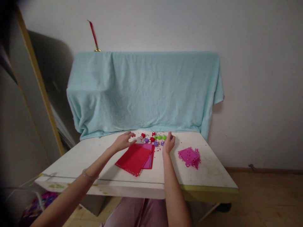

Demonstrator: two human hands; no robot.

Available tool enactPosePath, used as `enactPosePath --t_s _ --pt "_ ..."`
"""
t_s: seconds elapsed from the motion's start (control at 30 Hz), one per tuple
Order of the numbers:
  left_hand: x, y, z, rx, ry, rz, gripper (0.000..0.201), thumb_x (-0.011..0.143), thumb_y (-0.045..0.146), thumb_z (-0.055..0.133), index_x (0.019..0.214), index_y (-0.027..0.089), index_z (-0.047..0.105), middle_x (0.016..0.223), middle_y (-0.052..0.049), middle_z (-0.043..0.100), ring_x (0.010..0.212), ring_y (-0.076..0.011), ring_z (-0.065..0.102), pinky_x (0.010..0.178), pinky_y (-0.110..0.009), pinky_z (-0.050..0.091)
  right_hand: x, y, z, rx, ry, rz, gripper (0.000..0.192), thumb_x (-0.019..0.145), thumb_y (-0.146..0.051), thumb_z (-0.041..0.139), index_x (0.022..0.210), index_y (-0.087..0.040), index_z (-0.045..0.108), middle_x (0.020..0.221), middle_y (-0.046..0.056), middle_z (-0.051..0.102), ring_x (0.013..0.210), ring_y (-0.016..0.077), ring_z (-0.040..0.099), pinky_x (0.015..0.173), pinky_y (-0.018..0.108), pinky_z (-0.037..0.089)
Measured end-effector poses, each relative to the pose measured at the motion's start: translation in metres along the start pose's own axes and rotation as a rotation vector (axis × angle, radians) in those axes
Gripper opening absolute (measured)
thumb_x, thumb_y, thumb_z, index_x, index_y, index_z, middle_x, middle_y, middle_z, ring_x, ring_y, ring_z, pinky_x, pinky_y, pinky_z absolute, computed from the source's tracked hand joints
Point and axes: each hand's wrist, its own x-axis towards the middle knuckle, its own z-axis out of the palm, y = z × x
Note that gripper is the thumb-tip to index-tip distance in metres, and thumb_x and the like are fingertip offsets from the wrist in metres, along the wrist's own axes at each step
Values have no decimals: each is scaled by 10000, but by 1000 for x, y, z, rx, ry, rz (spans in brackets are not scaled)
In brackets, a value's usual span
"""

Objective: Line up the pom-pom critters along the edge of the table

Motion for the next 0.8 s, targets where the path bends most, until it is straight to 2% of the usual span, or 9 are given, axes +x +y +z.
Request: enactPosePath --t_s 0.1,0.23,0.37,0.47,0.57,0.7,0.8 --pt "13 5 3 -52 12 5 364 855 468 543 1120 232 625 1111 -85 614 890 -200 612 758 -272 423 2 -2 -1 -135 142 -57 514 845 -667 433 990 -190 560 899 102 678 808 242 607 714 299 400" --pt "27 19 24 -177 -35 -16 354 830 433 596 1122 236 637 1088 -80 615 926 -204 605 783 -262 426 5 -1 -5 -304 114 -226 499 844 -579 539 1122 -166 510 904 94 669 796 240 601 724 296 374" --pt "37 28 52 -216 -19 -3 365 798 457 639 1065 209 654 1052 -101 626 953 -232 597 825 -281 418 11 8 -13 -512 83 -340 357 863 -456 565 1087 -178 553 981 107 637 846 238 579 711 294 358" --pt "44 28 69 -245 -21 24 349 778 423 664 1050 205 659 1060 -107 634 987 -242 592 841 -287 412 17 17 -18 -625 84 -372 288 860 -385 575 1071 -189 591 1054 119 600 915 244 560 716 295 359" --pt "47 25 81 -314 -24 42 262 781 367 652 978 196 682 998 -99 651 918 -221 603 820 -282 417 24 27 -20 -661 59 -387 266 855 -325 578 1077 -181 606 1036 121 596 929 251 551 749 303 372" --pt "45 18 87 -423 37 16 265 764 355 662 971 193 701 938 -89 668 851 -204 606 798 -271 424 28 38 -19 -674 15 -417 272 845 -266 581 1093 -158 609 1025 127 604 931 254 553 805 309 386" --pt "41 9 83 -521 155 -66 296 783 371 638 1016 203 710 969 -86 676 809 -186 615 788 -264 437 31 42 -19 -703 9 -400 277 841 -256 588 1095 -149 617 1011 131 610 913 254 559 808 312 392"
